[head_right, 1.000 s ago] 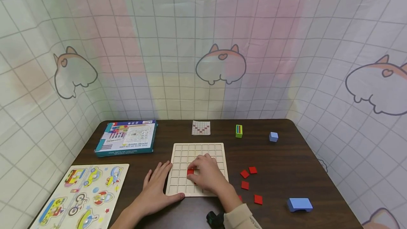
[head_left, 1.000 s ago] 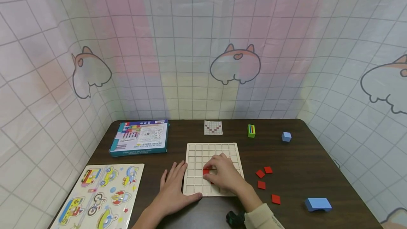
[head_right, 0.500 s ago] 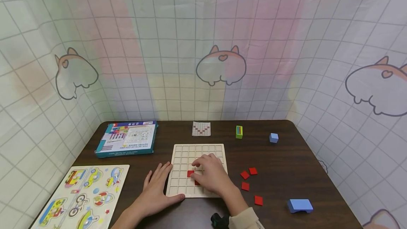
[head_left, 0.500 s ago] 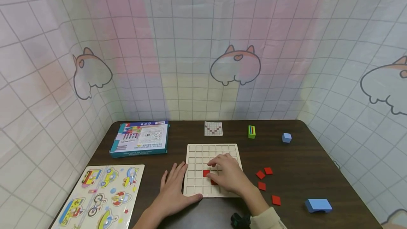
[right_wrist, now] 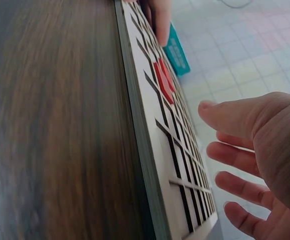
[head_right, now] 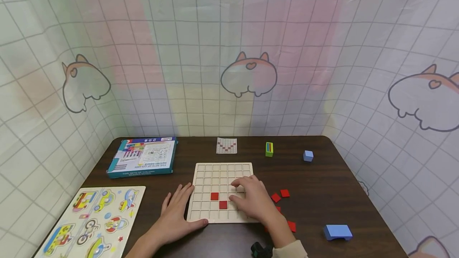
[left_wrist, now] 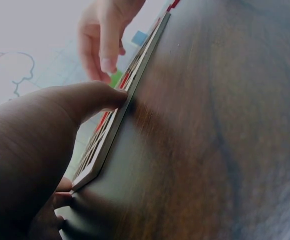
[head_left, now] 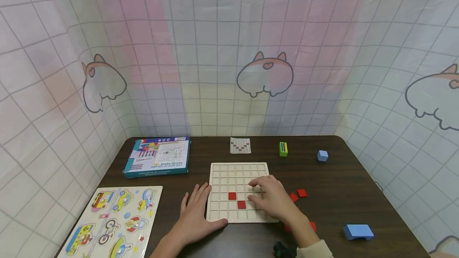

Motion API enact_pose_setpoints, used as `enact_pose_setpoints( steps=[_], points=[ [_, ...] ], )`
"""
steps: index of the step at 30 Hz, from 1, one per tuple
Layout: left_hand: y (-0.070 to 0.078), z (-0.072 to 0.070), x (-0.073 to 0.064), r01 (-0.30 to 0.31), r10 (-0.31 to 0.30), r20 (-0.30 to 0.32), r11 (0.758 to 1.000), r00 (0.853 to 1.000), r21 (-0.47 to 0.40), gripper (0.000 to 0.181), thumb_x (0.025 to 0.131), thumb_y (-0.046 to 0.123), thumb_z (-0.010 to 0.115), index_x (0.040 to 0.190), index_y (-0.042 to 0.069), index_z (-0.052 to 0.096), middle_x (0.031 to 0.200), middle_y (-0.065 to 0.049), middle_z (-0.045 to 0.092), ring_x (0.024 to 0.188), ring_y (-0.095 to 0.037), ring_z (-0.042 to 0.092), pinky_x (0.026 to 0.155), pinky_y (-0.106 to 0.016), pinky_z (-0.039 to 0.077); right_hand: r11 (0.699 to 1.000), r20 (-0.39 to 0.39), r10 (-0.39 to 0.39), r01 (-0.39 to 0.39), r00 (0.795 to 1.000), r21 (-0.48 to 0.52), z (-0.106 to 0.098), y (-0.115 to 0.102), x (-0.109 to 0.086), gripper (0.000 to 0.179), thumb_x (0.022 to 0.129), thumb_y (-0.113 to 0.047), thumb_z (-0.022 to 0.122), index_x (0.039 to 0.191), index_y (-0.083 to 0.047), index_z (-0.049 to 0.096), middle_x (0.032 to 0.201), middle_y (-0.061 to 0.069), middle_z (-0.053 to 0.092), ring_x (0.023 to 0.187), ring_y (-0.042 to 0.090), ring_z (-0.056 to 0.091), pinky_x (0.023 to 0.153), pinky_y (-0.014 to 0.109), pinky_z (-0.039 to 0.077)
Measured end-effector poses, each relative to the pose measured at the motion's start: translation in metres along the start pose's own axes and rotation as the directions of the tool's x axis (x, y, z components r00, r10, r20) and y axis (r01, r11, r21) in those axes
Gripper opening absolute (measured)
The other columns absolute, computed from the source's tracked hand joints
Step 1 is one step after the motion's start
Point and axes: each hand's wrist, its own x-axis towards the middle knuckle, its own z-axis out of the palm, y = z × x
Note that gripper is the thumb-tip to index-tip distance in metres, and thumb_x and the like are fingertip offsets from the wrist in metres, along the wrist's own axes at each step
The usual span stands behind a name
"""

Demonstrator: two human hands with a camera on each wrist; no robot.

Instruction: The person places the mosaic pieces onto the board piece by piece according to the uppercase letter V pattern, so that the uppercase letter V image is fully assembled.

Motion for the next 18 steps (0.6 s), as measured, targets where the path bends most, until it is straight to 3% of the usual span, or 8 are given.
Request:
enact_pose_setpoints(
  steps=[8,18],
  points=[
    [0.001,0.001,-0.002,-0.007,0.007,-0.004,1.000,1.000,0.005,0.127,0.077,0.084,0.083,0.174,0.017,0.035,0.183,-0.007,0.033,0.174,-0.040,0.018,0.134,-0.074,0.006,1.000,-0.028,0.023,-0.022,0.999,0.014,-0.012,0.018,-0.010,0.033,0.092,-0.025,0.093,0.122,-0.021,0.082,0.122,-0.008,0.080,0.114,0.019,0.062,0.102,0.048,0.054],
    [0.000,-0.001,-0.002,-0.012,0.012,-0.005,1.000,1.000,0.005,0.128,0.077,0.085,0.082,0.175,0.017,0.035,0.183,-0.007,0.033,0.174,-0.040,0.017,0.134,-0.074,0.006,0.997,-0.044,0.066,-0.067,0.997,-0.024,-0.028,0.044,-0.021,0.037,0.093,-0.028,0.092,0.127,-0.022,0.080,0.127,-0.009,0.078,0.121,0.019,0.061,0.109,0.054,0.053]
  ],
)
